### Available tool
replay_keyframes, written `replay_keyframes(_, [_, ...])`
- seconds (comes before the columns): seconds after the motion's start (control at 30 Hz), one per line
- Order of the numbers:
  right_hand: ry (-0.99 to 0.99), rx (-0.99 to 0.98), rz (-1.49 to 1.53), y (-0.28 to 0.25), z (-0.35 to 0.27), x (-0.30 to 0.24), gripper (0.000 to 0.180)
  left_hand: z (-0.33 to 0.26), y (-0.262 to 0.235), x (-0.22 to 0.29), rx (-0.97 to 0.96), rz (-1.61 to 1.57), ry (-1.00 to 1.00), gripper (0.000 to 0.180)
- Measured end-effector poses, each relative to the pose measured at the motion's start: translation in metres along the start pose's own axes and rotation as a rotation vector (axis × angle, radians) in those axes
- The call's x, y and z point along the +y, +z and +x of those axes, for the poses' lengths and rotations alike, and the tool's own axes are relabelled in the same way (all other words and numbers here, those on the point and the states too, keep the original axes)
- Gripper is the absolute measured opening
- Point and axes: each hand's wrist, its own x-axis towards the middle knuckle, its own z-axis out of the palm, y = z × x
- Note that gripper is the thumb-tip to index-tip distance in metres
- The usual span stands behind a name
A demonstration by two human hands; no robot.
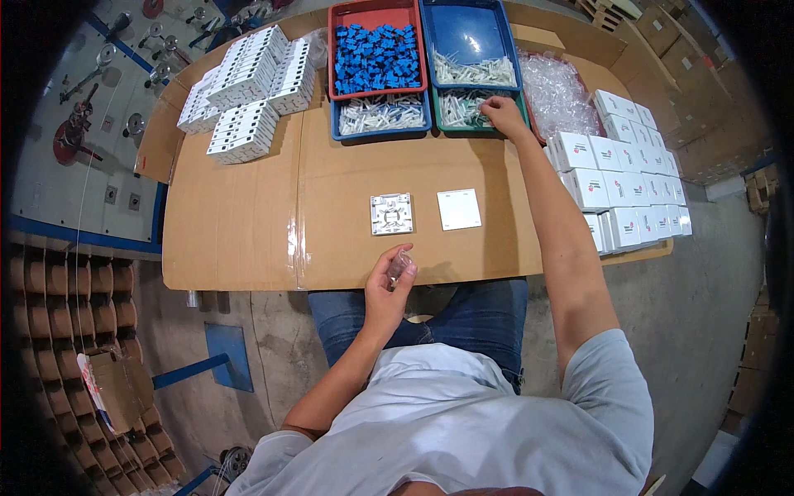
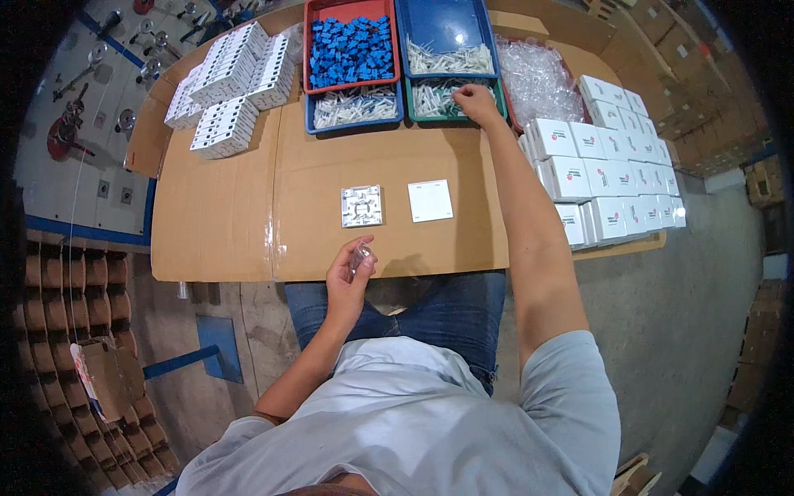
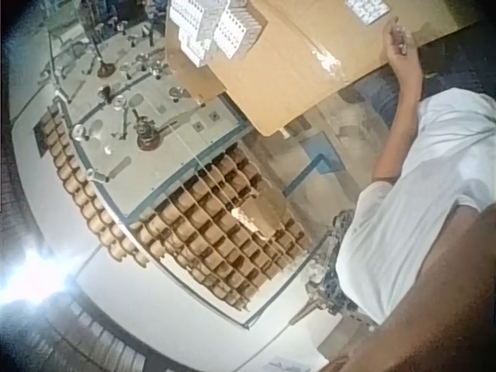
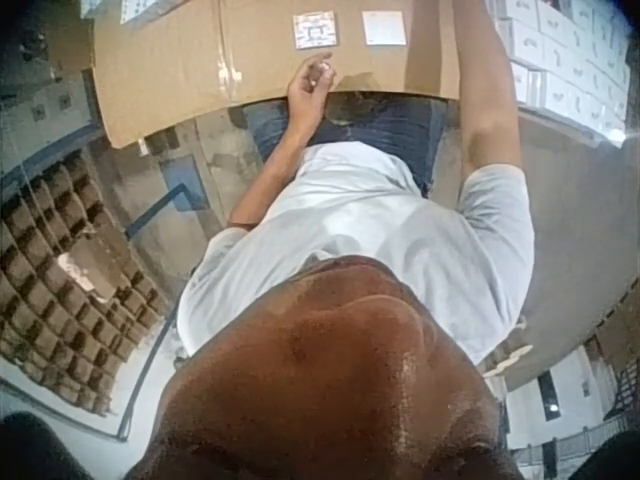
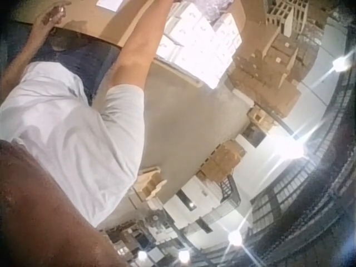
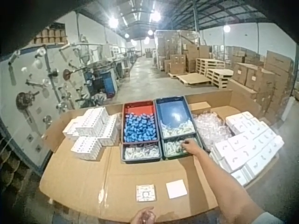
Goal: The person is assembling and packaging small electronic components into a white box at a workbench.
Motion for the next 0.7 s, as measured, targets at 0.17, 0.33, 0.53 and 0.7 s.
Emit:
replay_keyframes(0.17, [0.003,0.026,-0.259,0.0,0.0,-0.001,0.019,0.004,0.003,0.004,-0.001,0.012,0.014,0.034])
replay_keyframes(0.33, [-0.158,-0.12,-0.493,0.007,0.005,-0.011,0.014,0.0,0.003,0.003,0.005,0.03,-0.029,0.034])
replay_keyframes(0.53, [-0.159,-0.303,-0.64,0.008,0.02,-0.004,0.013,0.001,0.006,0.001,-0.012,0.013,0.007,0.034])
replay_keyframes(0.7, [-0.13,-0.023,-0.463,0.006,0.005,-0.002,0.009,0.001,0.0,0.006,-0.002,0.015,0.021,0.034])
